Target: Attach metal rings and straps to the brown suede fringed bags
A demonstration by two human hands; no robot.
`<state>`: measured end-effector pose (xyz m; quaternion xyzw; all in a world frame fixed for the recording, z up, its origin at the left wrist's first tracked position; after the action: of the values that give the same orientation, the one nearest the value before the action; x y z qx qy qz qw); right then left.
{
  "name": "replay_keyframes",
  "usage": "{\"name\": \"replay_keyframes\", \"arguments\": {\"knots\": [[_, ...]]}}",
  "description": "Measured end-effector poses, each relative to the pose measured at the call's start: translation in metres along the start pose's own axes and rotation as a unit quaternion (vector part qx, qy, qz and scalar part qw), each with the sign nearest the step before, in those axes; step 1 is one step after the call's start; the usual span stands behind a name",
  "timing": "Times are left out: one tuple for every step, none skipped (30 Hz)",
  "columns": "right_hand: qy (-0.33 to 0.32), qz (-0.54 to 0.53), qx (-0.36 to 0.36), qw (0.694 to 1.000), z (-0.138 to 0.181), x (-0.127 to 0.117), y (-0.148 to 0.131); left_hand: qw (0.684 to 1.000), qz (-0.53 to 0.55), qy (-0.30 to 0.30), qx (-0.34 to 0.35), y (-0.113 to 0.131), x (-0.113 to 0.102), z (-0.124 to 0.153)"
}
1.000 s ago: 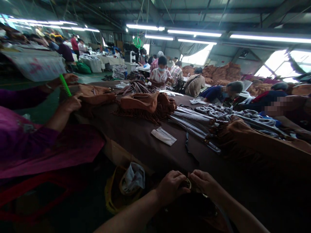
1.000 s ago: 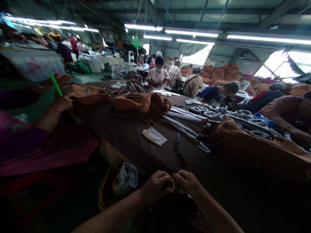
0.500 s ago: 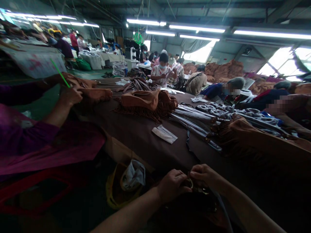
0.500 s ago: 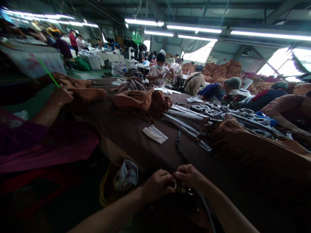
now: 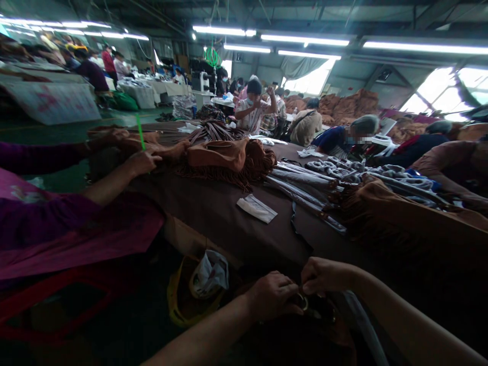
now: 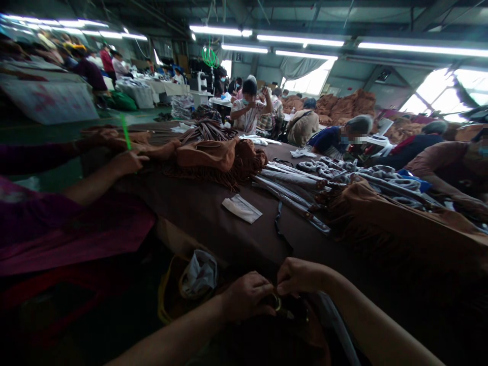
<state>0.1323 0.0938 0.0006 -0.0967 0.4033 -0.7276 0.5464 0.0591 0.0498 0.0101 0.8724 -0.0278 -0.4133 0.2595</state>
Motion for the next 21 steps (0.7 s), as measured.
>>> {"name": "replay_keyframes", "arguments": {"knots": [[0.001,-0.004,0.001,1.0,0.001,0.0,0.001,1.0,-0.003,0.004,-0.01,-0.002,-0.001,0.0],[0.004,-0.01,0.003,1.0,0.002,0.001,0.002,1.0,-0.006,0.009,-0.022,-0.004,-0.001,0.0],[0.009,-0.017,0.005,1.0,0.004,0.001,0.003,0.999,-0.011,0.015,-0.034,-0.007,-0.002,0.0],[0.014,-0.024,0.008,1.0,0.005,0.002,0.005,0.999,-0.017,0.021,-0.046,-0.009,-0.003,0.0],[0.02,-0.031,0.01,0.999,0.007,0.002,0.006,0.998,-0.021,0.027,-0.056,-0.01,-0.003,0.0],[0.027,-0.036,0.013,0.999,0.009,0.004,0.008,0.997,-0.023,0.032,-0.062,-0.011,-0.003,0.0],[0.037,-0.04,0.016,0.998,0.01,0.005,0.01,0.997,-0.022,0.035,-0.066,-0.012,-0.003,0.0],[0.049,-0.042,0.018,0.998,0.011,0.007,0.012,0.997,-0.019,0.038,-0.069,-0.013,-0.002,0.001],[0.069,-0.046,0.019,0.996,0.011,0.008,0.013,0.996,-0.014,0.041,-0.071,-0.014,-0.001,0.001],[0.094,-0.053,0.021,0.994,0.011,0.008,0.015,0.996,-0.008,0.043,-0.077,-0.015,-0.001,0.002],[0.123,-0.063,0.022,0.99,0.012,0.006,0.017,0.995,-0.001,0.045,-0.087,-0.017,-0.001,0.002],[0.151,-0.074,0.022,0.986,0.012,0.005,0.018,0.994,0.006,0.045,-0.102,-0.02,-0.002,0.003],[0.172,-0.086,0.023,0.981,0.012,0.004,0.02,0.992,0.014,0.044,-0.119,-0.023,-0.003,0.003],[0.184,-0.096,0.024,0.978,0.012,0.004,0.022,0.99,0.02,0.039,-0.134,-0.024,-0.003,0.003],[0.186,-0.102,0.026,0.977,0.011,0.005,0.022,0.989,0.025,0.031,-0.144,-0.024,-0.004,0.002],[0.178,-0.104,0.026,0.978,0.011,0.006,0.022,0.989,0.028,0.019,-0.146,-0.022,-0.004,0.0],[0.165,-0.104,0.027,0.98,0.012,0.007,0.022,0.99,0.026,0.005,-0.141,-0.019,-0.004,-0.003],[0.152,-0.103,0.028,0.983,0.012,0.008,0.021,0.991,0.02,-0.011,-0.13,-0.014,-0.003,-0.006],[0.139,-0.102,0.03,0.985,0.014,0.008,0.02,0.992,0.011,-0.026,-0.121,-0.01,-0.002,-0.008],[0.13,-0.102,0.032,0.986,0.015,0.008,0.019,0.993,0.001,-0.039,-0.115,-0.007,-0.001,-0.01],[0.122,-0.103,0.035,0.987,0.016,0.007,0.019,0.993,-0.009,-0.049,-0.112,-0.005,0.001,-0.012]]}}
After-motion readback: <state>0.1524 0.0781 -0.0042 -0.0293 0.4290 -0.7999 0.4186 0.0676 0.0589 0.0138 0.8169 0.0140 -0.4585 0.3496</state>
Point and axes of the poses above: each hand's wrist, its own z-axis away from the middle knuckle, its own x-axis out of the palm, y = z × x, the point moved 10 cm from there along -z, towards the middle knuckle, and after that the axes turned 4 degrees about x, right-handed, at the moved point
